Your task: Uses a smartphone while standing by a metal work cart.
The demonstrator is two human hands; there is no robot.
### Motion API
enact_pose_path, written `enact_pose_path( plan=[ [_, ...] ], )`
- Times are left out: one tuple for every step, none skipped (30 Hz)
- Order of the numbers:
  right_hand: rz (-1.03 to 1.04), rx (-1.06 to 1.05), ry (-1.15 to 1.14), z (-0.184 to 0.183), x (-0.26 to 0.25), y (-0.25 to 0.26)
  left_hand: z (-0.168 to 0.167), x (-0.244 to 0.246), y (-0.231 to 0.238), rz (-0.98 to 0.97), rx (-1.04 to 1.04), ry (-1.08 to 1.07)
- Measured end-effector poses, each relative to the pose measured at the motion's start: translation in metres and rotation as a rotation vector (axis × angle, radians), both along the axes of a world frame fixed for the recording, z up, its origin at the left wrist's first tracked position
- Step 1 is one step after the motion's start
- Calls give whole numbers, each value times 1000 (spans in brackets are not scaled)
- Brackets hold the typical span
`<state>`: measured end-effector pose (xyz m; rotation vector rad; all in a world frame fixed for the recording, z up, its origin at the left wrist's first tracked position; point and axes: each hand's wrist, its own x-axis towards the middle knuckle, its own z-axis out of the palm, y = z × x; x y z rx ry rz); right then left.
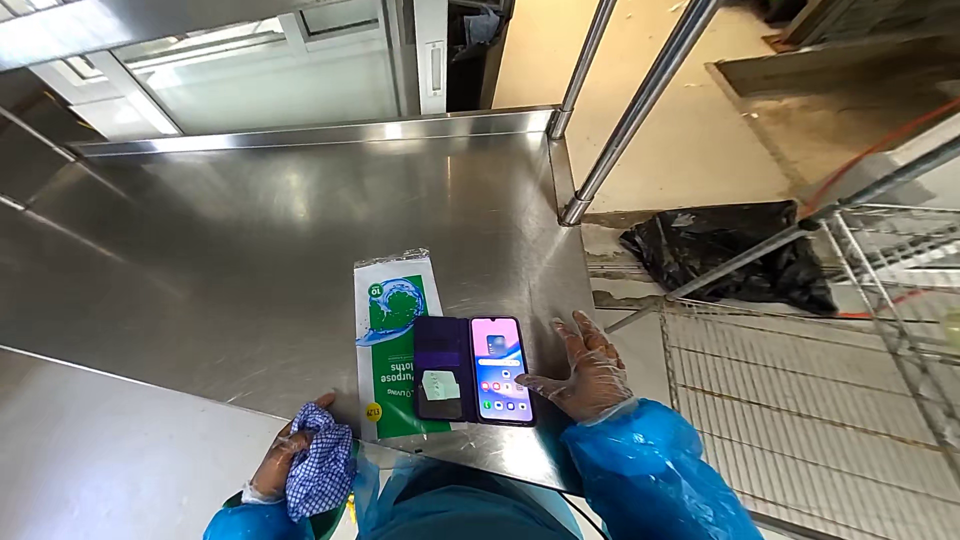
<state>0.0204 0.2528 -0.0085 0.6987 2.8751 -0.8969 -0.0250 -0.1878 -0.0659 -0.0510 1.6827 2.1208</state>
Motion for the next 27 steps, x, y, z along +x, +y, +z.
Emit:
enact_pose_path(
  plan=[
    [2, -4, 34, 1, 1, 1, 0, 0, 0, 1, -5, 4],
    [2, -8, 51, 3, 1, 1, 1, 0, 0, 0, -6, 4],
    [0, -4, 58, 5, 1, 2, 1, -1, 0, 0, -5, 4],
    [-5, 1, 53, 6, 1, 3, 2, -1, 0, 4, 0, 8],
    [-12, 7, 49, 7, 0, 4, 3, -1, 2, 11, 1, 9],
    [-17, 13, 50, 7, 0, 4, 3, -2, 2, 4, 4, 13],
    [-17, 14, 47, 7, 0, 4, 1, -2, 0, -12, 22, 16],
    [-11, 14, 38, 6, -1, 3, -2, -2, -3, -26, 35, 16],
    [-5, 13, 26, 6, -2, 2, -4, -3, -4, -30, 41, 11],
    [-3, 9, 12, 6, -2, 1, -5, -3, -4, -34, 46, 6],
    [-2, 11, -2, 6, -3, 0, -5, -4, -4, -35, 52, -1],
    [1, 10, -18, 6, -5, -1, -5, -4, -4, -37, 53, 0],
    [6, 8, -38, 5, -6, -3, -5, -4, -4, -39, 48, 6],
    [13, 7, -59, 5, -8, -4, -5, -4, -5, -43, 31, 15],
    [16, 11, -67, 4, -10, -6, -5, -4, -5, -44, 21, 17],
    [16, 17, -71, 3, -11, -7, -5, -4, -5, -46, 19, 12],
    [20, 19, -76, 1, -13, -8, -5, -4, -4, -44, 24, 7],
    [27, 20, -73, 0, -15, -10, -6, -4, -4, -36, 40, 6],
    [35, 24, -61, -1, -17, -12, -8, -4, -6, -39, 61, 7],
    [38, 25, -48, -2, -19, -14, -9, -4, -6, -33, 76, 6],
    [39, 20, -46, -2, -21, -15, -10, -4, -6, -32, 85, 5],
    [39, 19, -40, -3, -22, -15, -10, -4, -6, -35, 89, 2],
    [41, 21, -36, -4, -23, -16, -10, -3, -7, -31, 85, -1],
    [45, 27, -37, -5, -25, -16, -11, -3, -7, -31, 77, 0],
    [47, 29, -51, -5, -27, -16, -11, -3, -7, -36, 69, 2],
    [45, 30, -68, -6, -28, -16, -10, -4, -7, -34, 64, 4],
    [41, 32, -80, -8, -29, -16, -10, -4, -6, -37, 58, 3]
  ],
)
